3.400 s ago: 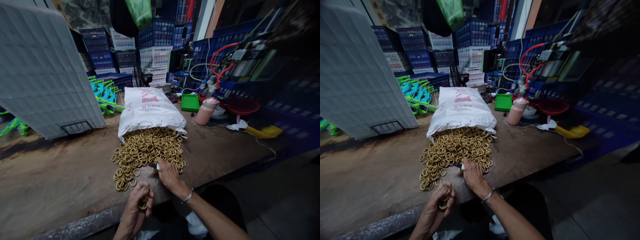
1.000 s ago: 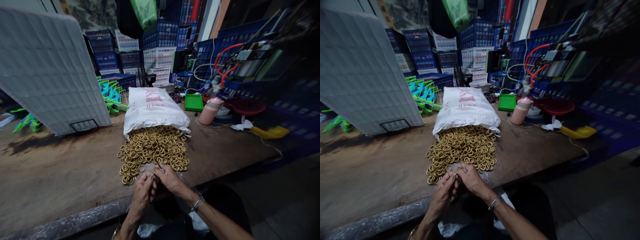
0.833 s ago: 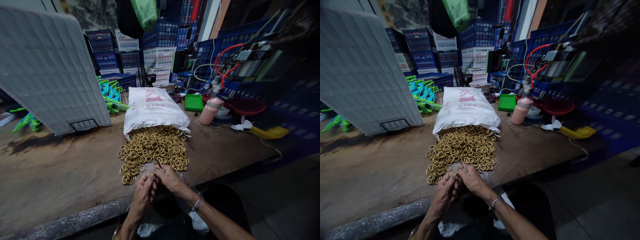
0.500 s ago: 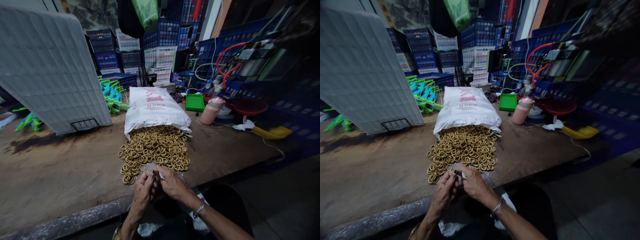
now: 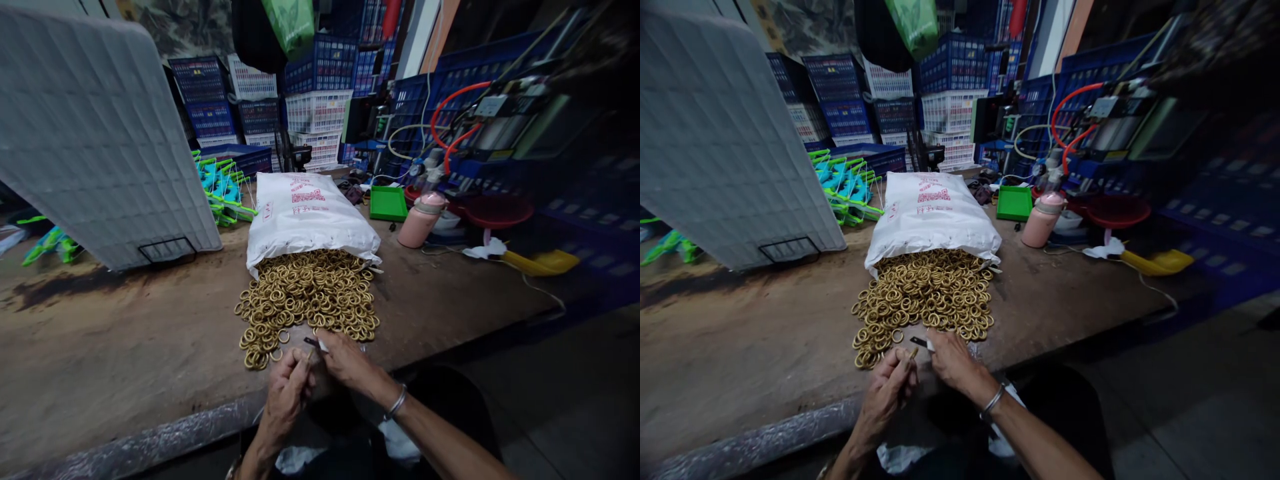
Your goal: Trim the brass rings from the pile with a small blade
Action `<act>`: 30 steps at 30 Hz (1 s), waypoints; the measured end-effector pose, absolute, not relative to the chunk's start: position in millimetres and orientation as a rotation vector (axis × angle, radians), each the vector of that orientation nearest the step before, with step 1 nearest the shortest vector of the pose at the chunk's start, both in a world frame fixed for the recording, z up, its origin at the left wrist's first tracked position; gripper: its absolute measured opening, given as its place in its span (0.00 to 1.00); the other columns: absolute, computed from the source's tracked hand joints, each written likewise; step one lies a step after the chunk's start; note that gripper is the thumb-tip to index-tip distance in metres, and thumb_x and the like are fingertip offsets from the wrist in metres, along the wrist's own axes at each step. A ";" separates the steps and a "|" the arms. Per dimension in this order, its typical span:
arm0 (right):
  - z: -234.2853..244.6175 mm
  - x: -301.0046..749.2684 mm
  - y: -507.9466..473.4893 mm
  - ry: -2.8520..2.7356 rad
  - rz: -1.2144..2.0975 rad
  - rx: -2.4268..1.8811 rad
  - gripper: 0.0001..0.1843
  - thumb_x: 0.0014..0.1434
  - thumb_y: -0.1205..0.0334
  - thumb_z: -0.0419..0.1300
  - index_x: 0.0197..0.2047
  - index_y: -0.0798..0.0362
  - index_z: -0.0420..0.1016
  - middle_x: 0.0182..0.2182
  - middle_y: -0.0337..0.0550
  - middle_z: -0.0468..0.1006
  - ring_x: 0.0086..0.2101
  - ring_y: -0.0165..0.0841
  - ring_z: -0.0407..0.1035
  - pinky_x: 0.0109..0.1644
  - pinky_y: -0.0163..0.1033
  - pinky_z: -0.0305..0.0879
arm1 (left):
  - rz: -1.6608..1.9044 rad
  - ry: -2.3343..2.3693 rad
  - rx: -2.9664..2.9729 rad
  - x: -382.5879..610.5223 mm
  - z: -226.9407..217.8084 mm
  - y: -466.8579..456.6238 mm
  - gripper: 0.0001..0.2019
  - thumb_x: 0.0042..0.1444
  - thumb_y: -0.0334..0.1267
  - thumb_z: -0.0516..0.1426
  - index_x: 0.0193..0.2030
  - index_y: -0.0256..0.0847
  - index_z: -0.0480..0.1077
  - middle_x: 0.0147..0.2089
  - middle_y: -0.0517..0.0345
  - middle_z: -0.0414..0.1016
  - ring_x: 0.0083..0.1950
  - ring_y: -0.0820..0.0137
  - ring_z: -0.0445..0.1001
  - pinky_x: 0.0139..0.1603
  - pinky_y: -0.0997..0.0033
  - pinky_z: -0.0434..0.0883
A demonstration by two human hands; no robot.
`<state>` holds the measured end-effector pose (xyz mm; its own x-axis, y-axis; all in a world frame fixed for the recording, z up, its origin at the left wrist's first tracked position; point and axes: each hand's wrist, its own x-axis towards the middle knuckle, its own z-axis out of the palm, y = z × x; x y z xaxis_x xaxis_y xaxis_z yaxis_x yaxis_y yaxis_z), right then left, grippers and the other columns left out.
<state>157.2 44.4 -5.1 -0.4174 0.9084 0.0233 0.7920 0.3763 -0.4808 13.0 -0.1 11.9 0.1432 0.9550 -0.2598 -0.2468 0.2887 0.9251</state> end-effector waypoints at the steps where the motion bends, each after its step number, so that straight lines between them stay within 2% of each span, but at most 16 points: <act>1: -7.4 159.1 46.7 -2.348 0.526 -1.553 0.15 0.45 0.74 0.46 0.35 0.53 0.66 0.24 0.39 0.70 0.26 0.30 0.61 0.28 0.33 0.46 | 1.023 1.030 0.838 13.4 14.3 -1.9 0.19 0.46 0.54 0.57 0.24 0.39 0.60 0.17 0.66 0.62 0.15 0.82 0.55 0.15 0.82 0.50; 6: -2.2 159.5 59.1 -2.242 0.317 -1.788 0.14 0.48 0.75 0.48 0.37 0.54 0.65 0.26 0.42 0.72 0.27 0.31 0.64 0.29 0.35 0.45 | 1.044 0.921 0.595 13.4 19.1 -1.4 0.17 0.47 0.51 0.57 0.27 0.40 0.60 0.21 0.65 0.65 0.16 0.82 0.55 0.14 0.82 0.50; 11: 1.0 152.3 69.0 -2.204 0.189 -1.976 0.10 0.55 0.68 0.49 0.41 0.55 0.64 0.29 0.45 0.74 0.30 0.35 0.67 0.29 0.36 0.45 | 1.110 0.840 0.542 7.8 9.8 4.8 0.14 0.51 0.46 0.55 0.27 0.38 0.60 0.27 0.61 0.67 0.18 0.83 0.55 0.14 0.83 0.50; 14: -1.8 149.2 72.2 -2.219 0.141 -1.976 0.08 0.55 0.68 0.50 0.39 0.55 0.65 0.29 0.45 0.74 0.31 0.36 0.68 0.29 0.36 0.45 | 1.107 0.812 0.477 5.4 4.9 5.6 0.11 0.50 0.43 0.57 0.31 0.40 0.59 0.25 0.63 0.67 0.17 0.83 0.55 0.14 0.84 0.49; 17: -2.7 148.3 74.5 -2.230 0.147 -1.975 0.06 0.54 0.70 0.50 0.35 0.54 0.66 0.26 0.44 0.75 0.28 0.34 0.69 0.28 0.36 0.43 | 1.101 0.742 0.397 3.7 1.7 5.4 0.11 0.48 0.40 0.58 0.35 0.40 0.61 0.25 0.64 0.65 0.18 0.82 0.57 0.14 0.84 0.49; 21: -6.9 153.6 78.9 -2.227 0.109 -1.899 0.07 0.53 0.71 0.50 0.33 0.53 0.67 0.24 0.43 0.75 0.25 0.33 0.68 0.26 0.36 0.42 | 1.105 0.679 0.321 1.8 0.6 6.8 0.11 0.47 0.41 0.58 0.32 0.37 0.63 0.27 0.60 0.66 0.21 0.80 0.63 0.14 0.84 0.50; 25: -11.5 160.6 78.9 -2.246 0.134 -1.711 0.10 0.49 0.72 0.49 0.35 0.52 0.65 0.26 0.41 0.75 0.27 0.33 0.68 0.27 0.35 0.46 | 1.139 0.710 0.347 4.1 1.1 10.3 0.12 0.44 0.40 0.61 0.29 0.36 0.63 0.30 0.57 0.68 0.24 0.78 0.66 0.14 0.83 0.51; 27: -10.6 161.4 74.3 -2.287 0.204 -1.588 0.10 0.49 0.72 0.48 0.34 0.51 0.64 0.26 0.39 0.74 0.27 0.33 0.68 0.28 0.34 0.49 | 1.161 0.803 0.395 7.0 -0.2 12.6 0.14 0.42 0.43 0.62 0.27 0.37 0.62 0.28 0.59 0.67 0.22 0.79 0.64 0.13 0.83 0.50; 30: -6.3 158.5 63.5 -2.340 0.379 -1.444 0.09 0.50 0.71 0.46 0.33 0.50 0.63 0.25 0.38 0.72 0.28 0.32 0.68 0.29 0.34 0.52 | 1.212 0.993 0.552 11.2 -2.9 16.2 0.16 0.43 0.48 0.60 0.26 0.38 0.61 0.19 0.65 0.62 0.16 0.81 0.56 0.12 0.83 0.49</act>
<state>158.5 63.5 -6.3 -0.4104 0.8970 0.1644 0.7991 0.4406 -0.4090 11.2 16.2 -2.9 0.0302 0.9432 -0.3309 -0.5105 0.2991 0.8062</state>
